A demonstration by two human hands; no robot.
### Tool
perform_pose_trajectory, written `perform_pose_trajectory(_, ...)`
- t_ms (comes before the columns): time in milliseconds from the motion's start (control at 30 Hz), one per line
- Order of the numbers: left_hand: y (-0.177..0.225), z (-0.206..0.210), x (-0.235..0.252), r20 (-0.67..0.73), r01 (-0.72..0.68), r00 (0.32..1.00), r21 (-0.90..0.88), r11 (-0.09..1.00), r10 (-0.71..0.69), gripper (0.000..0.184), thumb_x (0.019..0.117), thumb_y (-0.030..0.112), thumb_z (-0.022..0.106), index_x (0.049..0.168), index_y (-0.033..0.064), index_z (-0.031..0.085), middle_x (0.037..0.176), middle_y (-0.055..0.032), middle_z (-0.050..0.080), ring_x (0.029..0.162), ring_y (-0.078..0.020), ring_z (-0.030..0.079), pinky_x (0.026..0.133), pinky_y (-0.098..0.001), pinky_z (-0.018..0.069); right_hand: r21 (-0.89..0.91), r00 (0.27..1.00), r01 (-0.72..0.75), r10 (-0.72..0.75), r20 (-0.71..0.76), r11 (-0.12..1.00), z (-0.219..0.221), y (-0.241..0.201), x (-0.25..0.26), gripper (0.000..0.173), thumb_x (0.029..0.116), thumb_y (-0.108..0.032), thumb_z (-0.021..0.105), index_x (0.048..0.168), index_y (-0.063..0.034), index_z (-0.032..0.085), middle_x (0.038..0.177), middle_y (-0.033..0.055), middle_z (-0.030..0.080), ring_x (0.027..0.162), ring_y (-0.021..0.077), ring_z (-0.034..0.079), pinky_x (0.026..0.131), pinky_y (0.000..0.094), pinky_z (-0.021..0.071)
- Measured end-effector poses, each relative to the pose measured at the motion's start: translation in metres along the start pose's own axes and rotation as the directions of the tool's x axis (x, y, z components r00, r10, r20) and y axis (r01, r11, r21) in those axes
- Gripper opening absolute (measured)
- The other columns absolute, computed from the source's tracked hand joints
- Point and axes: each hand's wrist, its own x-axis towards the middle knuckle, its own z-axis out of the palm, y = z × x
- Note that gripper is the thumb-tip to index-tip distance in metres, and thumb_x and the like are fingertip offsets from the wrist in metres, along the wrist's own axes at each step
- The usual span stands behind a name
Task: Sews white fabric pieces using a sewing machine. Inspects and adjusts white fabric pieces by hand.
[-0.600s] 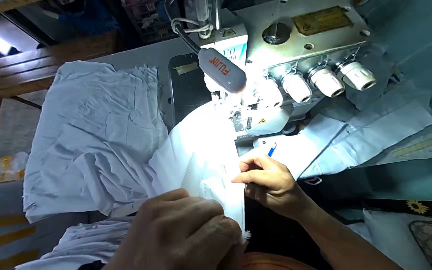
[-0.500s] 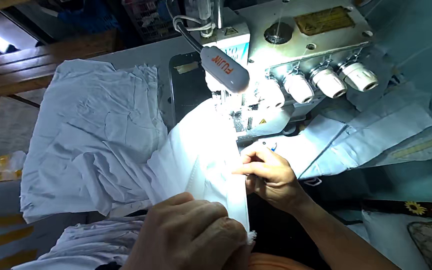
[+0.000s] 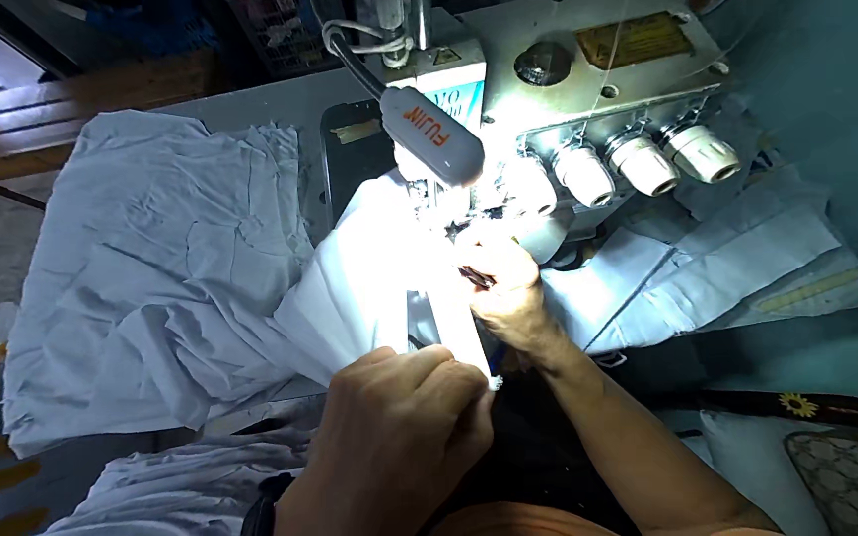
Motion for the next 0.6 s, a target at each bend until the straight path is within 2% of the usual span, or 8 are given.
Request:
perform_pose_trajectory(100, 0.010, 0.008, -0.003, -0.055, -0.008, 0.998, 0.085, 0.996, 0.012, 0.018, 0.0955, 0.022, 0.063, 0.085, 0.0121, 0.074, 0.066, -0.0019, 0.061, 0.056, -0.0141, 0.056, 0.051, -0.0292, 0.0374, 0.026, 0.976, -0.150, 0.152, -0.157, 0.988, 0.007, -0.015, -0.023, 0.012, 0.0875, -0.004, 0.069, 0.099, -0.0006, 0.071, 0.095, 0.0020, 0.065, 0.085, -0.0013, 0.060, 0.076, 0.0112, 0.0515)
perform_pose_trajectory(167, 0.018, 0.011, -0.008, -0.065, -0.018, 0.997, 0.163, 0.986, 0.030, 0.017, 0.0951, 0.022, 0.063, 0.084, 0.0129, 0.073, 0.067, -0.0014, 0.063, 0.057, -0.0142, 0.057, 0.052, -0.0286, 0.0390, 0.182, 0.898, -0.381, 0.410, -0.160, 0.906, 0.016, -0.027, -0.045, 0.012, 0.0902, -0.002, 0.066, 0.101, 0.0006, 0.069, 0.090, -0.0005, 0.068, 0.079, -0.0027, 0.062, 0.071, 0.0131, 0.0537)
perform_pose_trajectory(233, 0.022, 0.014, -0.012, -0.047, -0.022, 0.998, 0.219, 0.975, 0.033, 0.017, 0.0944, 0.022, 0.065, 0.083, 0.0132, 0.073, 0.067, -0.0008, 0.064, 0.057, -0.0137, 0.057, 0.053, -0.0284, 0.0384, 0.365, 0.740, -0.665, 0.641, 0.205, 0.651, 0.010, -0.044, -0.054, 0.023, 0.0979, -0.004, 0.057, 0.118, 0.0062, 0.064, 0.101, 0.0026, 0.070, 0.093, -0.0031, 0.065, 0.086, 0.0154, 0.0546)
perform_pose_trajectory(300, 0.022, 0.017, -0.012, -0.021, -0.026, 0.999, 0.267, 0.963, 0.032, 0.019, 0.0944, 0.022, 0.064, 0.080, 0.0127, 0.073, 0.063, -0.0007, 0.061, 0.053, -0.0143, 0.053, 0.051, -0.0291, 0.0357, 0.387, 0.492, -0.863, 0.710, 0.504, 0.324, 0.005, -0.061, -0.046, 0.025, 0.0992, 0.000, 0.054, 0.122, 0.0097, 0.060, 0.103, 0.0066, 0.070, 0.095, -0.0027, 0.064, 0.089, 0.0140, 0.0509)
perform_pose_trajectory(333, 0.020, 0.019, -0.010, -0.005, -0.024, 1.000, 0.297, 0.955, 0.026, 0.021, 0.0944, 0.021, 0.063, 0.078, 0.0126, 0.072, 0.061, -0.0008, 0.059, 0.051, -0.0148, 0.051, 0.049, -0.0298, 0.0345, 0.378, 0.397, -0.905, 0.705, 0.588, 0.195, 0.006, -0.066, -0.043, 0.025, 0.0978, 0.003, 0.054, 0.122, 0.0082, 0.059, 0.102, 0.0049, 0.069, 0.093, -0.0038, 0.063, 0.088, 0.0122, 0.0501)
perform_pose_trajectory(400, 0.013, 0.025, -0.005, 0.019, -0.023, 1.000, 0.351, 0.936, 0.017, 0.023, 0.0955, 0.022, 0.061, 0.077, 0.0118, 0.071, 0.058, -0.0016, 0.055, 0.049, -0.0164, 0.051, 0.047, -0.0310, 0.0337, 0.386, 0.262, -0.922, 0.675, 0.690, -0.038, 0.014, -0.071, -0.041, 0.016, 0.0976, 0.005, 0.049, 0.103, -0.0033, 0.062, 0.085, -0.0050, 0.068, 0.078, -0.0062, 0.062, 0.077, 0.0118, 0.0517)
perform_pose_trajectory(500, 0.008, 0.024, 0.015, 0.074, 0.013, 0.996, 0.394, 0.919, -0.046, 0.023, 0.0968, 0.018, 0.060, 0.081, 0.0084, 0.073, 0.060, -0.0046, 0.059, 0.051, -0.0192, 0.057, 0.046, -0.0332, 0.0363, 0.264, 0.239, -0.964, 0.553, 0.798, 0.035, 0.022, -0.061, -0.036, 0.020, 0.1036, 0.000, 0.045, 0.112, 0.0027, 0.063, 0.093, -0.0002, 0.066, 0.084, -0.0023, 0.061, 0.082, 0.0156, 0.0506)
perform_pose_trajectory(600, 0.012, 0.014, 0.040, 0.146, 0.057, 0.981, 0.429, 0.901, -0.131, 0.025, 0.0975, 0.015, 0.060, 0.082, 0.0040, 0.077, 0.063, -0.0090, 0.067, 0.056, -0.0227, 0.066, 0.049, -0.0361, 0.0440, 0.386, 0.335, -0.922, 0.560, 0.757, 0.030, 0.037, -0.056, -0.047, 0.012, 0.1029, -0.006, 0.048, 0.102, -0.0109, 0.058, 0.078, -0.0107, 0.060, 0.066, -0.0057, 0.056, 0.067, 0.0125, 0.0493)
